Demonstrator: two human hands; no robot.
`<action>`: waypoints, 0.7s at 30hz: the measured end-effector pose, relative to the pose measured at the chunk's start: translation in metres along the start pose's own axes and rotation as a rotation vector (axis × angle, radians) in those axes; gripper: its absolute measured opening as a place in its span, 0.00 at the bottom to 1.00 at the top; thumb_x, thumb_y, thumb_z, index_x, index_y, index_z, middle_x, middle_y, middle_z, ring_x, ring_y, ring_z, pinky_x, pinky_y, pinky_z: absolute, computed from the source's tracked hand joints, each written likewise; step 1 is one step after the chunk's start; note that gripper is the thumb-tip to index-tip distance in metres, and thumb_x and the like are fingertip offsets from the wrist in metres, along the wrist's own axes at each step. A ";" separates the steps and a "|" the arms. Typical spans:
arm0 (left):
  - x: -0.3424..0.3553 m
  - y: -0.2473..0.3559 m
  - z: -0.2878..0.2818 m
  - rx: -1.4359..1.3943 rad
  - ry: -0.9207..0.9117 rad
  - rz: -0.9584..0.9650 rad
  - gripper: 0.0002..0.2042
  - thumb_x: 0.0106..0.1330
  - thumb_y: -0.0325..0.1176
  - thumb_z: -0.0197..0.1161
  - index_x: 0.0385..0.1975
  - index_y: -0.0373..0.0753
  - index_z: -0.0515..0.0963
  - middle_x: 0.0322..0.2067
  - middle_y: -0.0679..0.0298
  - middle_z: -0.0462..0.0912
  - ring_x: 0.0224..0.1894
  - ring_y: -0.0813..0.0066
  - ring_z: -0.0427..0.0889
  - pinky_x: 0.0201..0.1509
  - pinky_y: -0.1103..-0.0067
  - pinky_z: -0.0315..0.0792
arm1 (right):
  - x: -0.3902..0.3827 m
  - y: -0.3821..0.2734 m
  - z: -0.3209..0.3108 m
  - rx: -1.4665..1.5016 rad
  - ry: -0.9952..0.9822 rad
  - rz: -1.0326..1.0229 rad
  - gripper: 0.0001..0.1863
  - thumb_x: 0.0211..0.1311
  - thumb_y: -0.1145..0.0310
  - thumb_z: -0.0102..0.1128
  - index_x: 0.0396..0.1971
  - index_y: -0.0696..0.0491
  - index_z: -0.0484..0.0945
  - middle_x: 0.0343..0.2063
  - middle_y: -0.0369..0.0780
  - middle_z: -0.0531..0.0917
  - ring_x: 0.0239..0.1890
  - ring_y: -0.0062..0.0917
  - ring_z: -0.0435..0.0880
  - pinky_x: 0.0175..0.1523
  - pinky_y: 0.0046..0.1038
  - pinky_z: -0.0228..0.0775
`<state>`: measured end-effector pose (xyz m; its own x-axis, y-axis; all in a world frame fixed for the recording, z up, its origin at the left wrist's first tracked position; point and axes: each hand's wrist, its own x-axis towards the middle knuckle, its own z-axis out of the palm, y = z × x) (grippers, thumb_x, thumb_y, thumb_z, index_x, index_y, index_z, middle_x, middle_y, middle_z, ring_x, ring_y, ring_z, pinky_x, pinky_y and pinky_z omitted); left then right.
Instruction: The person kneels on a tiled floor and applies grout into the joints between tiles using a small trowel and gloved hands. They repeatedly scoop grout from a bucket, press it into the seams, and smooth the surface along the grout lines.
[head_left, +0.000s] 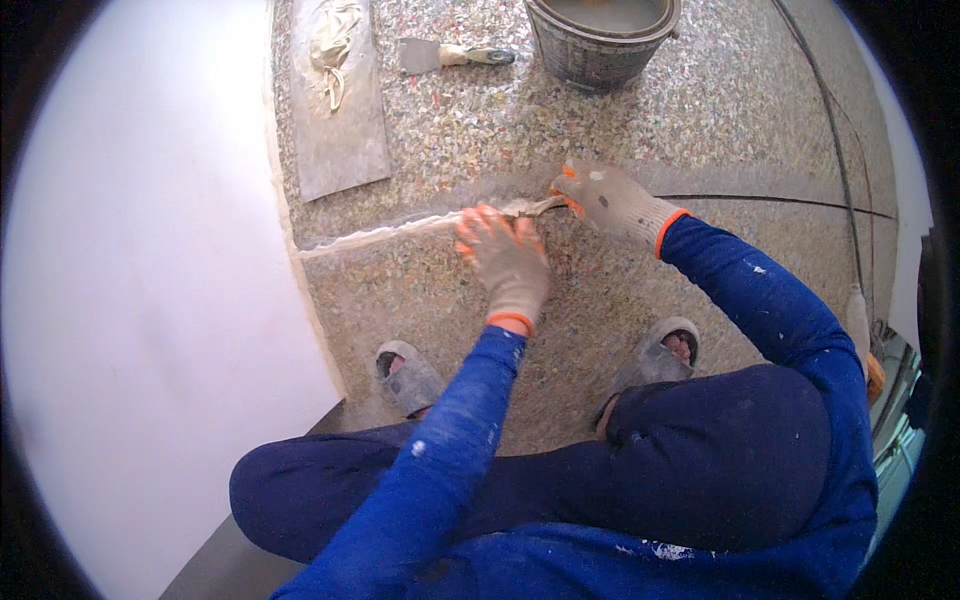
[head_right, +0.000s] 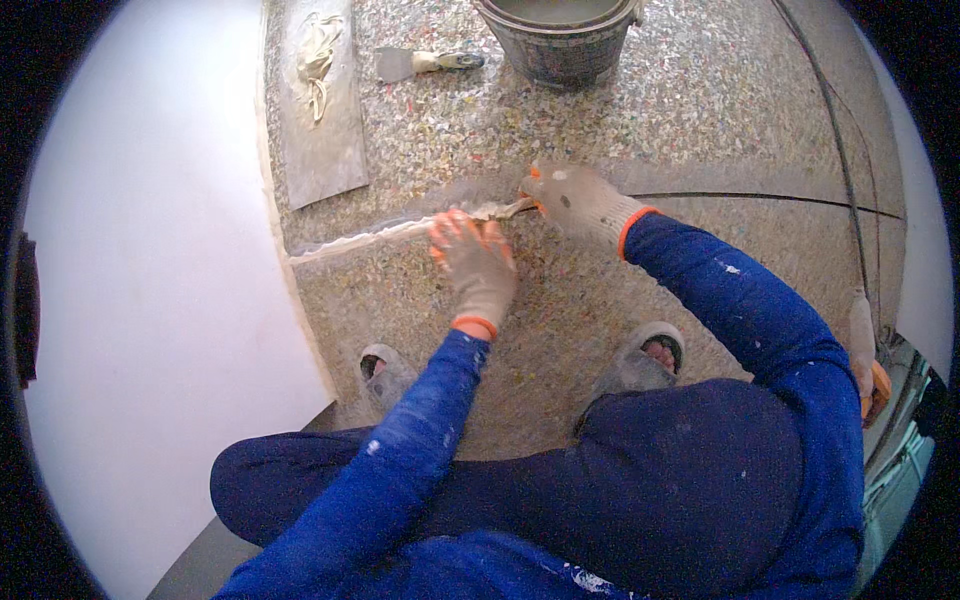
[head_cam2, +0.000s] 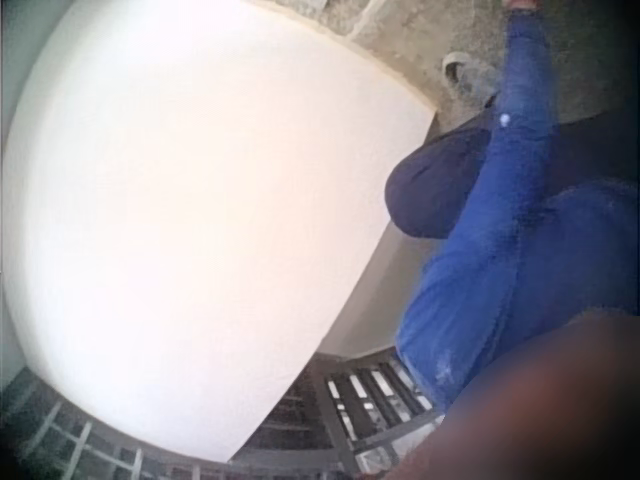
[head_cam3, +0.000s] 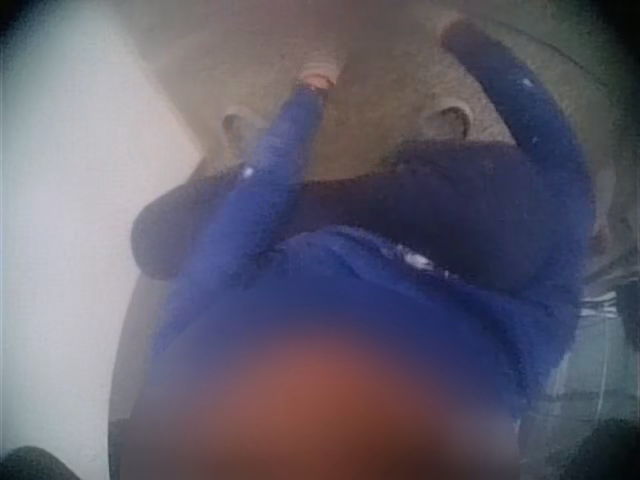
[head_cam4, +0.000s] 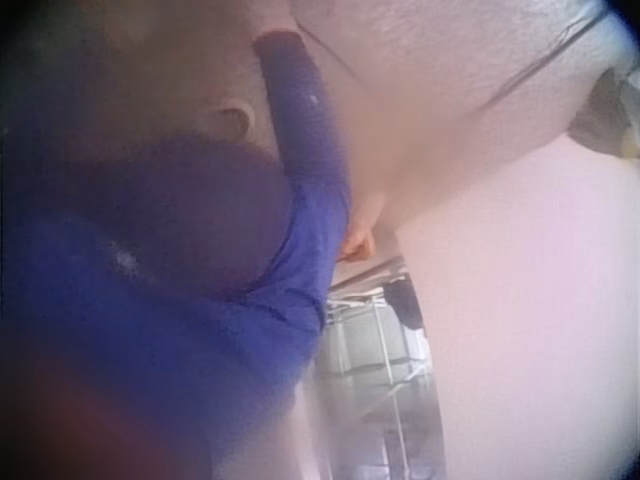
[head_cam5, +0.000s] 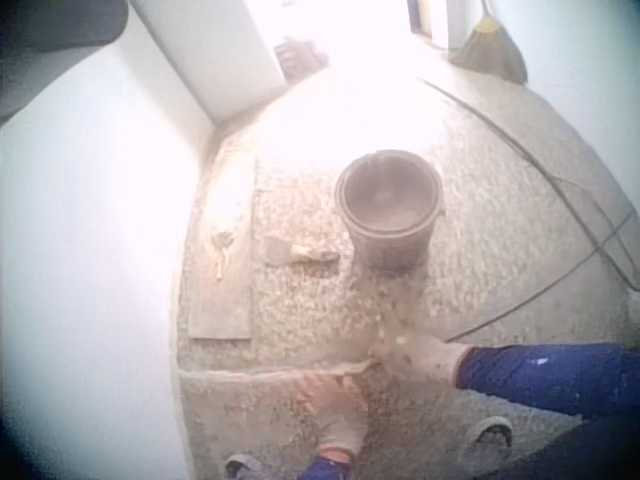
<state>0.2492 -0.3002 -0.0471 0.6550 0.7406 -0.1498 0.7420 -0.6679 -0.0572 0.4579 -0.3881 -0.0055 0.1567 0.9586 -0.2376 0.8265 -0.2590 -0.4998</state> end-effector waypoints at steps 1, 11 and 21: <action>-0.002 0.003 0.000 0.006 -0.106 0.082 0.32 0.79 0.49 0.42 0.72 0.29 0.59 0.74 0.39 0.55 0.78 0.37 0.48 0.77 0.46 0.47 | 0.000 0.000 0.000 -0.005 0.027 -0.018 0.14 0.68 0.68 0.59 0.51 0.53 0.80 0.43 0.49 0.81 0.46 0.46 0.84 0.49 0.43 0.78; 0.018 -0.014 -0.009 0.144 0.026 -0.025 0.34 0.78 0.51 0.44 0.72 0.28 0.59 0.75 0.42 0.53 0.78 0.40 0.47 0.78 0.50 0.45 | -0.003 -0.003 -0.005 0.012 -0.015 -0.003 0.14 0.69 0.66 0.57 0.52 0.51 0.80 0.44 0.48 0.83 0.44 0.45 0.86 0.46 0.45 0.78; 0.027 -0.044 -0.024 -0.267 0.258 0.396 0.17 0.67 0.37 0.65 0.57 0.56 0.81 0.50 0.69 0.82 0.51 0.61 0.78 0.58 0.58 0.66 | -0.009 -0.010 -0.006 0.057 0.036 0.028 0.09 0.65 0.66 0.58 0.43 0.47 0.81 0.40 0.43 0.83 0.42 0.42 0.87 0.42 0.44 0.80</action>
<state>0.2376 -0.2495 -0.0253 0.8805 0.4529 0.1397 0.4201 -0.8822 0.2126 0.4512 -0.3931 0.0066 0.1992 0.9543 -0.2228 0.7899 -0.2909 -0.5399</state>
